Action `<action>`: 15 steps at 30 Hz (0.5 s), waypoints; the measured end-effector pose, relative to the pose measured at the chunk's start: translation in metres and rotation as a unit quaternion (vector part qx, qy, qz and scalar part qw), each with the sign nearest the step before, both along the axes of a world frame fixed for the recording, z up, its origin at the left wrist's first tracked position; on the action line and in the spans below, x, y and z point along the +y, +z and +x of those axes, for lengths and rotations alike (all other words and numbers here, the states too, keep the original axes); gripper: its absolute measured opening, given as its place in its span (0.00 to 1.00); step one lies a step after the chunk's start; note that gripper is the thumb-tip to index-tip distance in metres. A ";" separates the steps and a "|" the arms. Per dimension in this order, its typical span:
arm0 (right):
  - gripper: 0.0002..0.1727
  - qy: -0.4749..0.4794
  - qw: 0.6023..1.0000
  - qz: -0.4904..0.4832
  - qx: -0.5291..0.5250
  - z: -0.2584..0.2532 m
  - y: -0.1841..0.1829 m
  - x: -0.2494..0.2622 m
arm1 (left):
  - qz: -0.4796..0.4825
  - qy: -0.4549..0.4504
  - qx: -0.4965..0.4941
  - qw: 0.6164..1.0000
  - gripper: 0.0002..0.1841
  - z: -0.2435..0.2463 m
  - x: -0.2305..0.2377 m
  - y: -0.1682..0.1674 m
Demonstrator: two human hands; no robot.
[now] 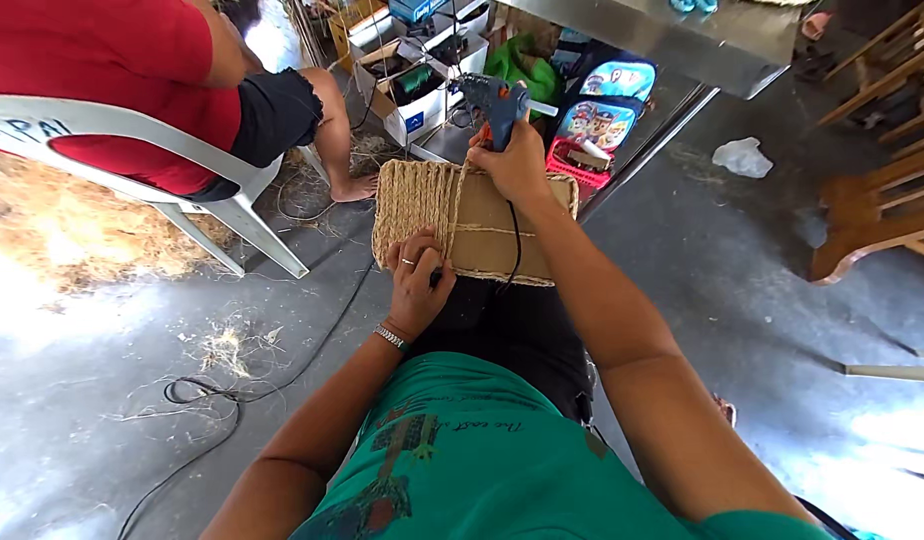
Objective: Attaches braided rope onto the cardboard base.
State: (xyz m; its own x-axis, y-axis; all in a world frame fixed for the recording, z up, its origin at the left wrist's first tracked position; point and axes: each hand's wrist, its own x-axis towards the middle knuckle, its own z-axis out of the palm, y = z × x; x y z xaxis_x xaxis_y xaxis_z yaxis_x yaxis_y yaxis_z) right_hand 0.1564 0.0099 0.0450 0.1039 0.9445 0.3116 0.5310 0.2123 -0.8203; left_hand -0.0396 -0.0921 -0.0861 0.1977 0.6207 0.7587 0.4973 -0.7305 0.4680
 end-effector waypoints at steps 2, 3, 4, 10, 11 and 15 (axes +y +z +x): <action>0.23 -0.008 1.000 -0.011 0.012 0.004 -0.001 -0.001 | -0.006 -0.001 0.000 1.000 0.07 0.001 -0.001 0.001; 0.24 -0.010 1.000 -0.014 0.016 0.006 -0.001 -0.001 | -0.009 -0.001 -0.002 1.000 0.07 0.002 -0.001 0.002; 0.24 -0.013 1.000 -0.015 0.018 0.008 -0.002 -0.001 | -0.011 -0.002 -0.006 1.000 0.07 0.003 -0.002 0.002; 0.25 -0.017 0.999 -0.005 0.029 0.010 -0.011 0.001 | -0.009 0.010 0.002 1.000 0.07 0.007 -0.006 0.001; 0.25 -0.015 0.999 -0.001 0.033 0.011 -0.013 0.002 | -0.002 0.010 0.008 1.000 0.07 0.006 -0.006 -0.001; 0.26 -0.018 0.999 0.000 0.047 0.014 -0.015 0.001 | 0.019 -0.006 0.019 1.000 0.07 0.004 -0.005 -0.007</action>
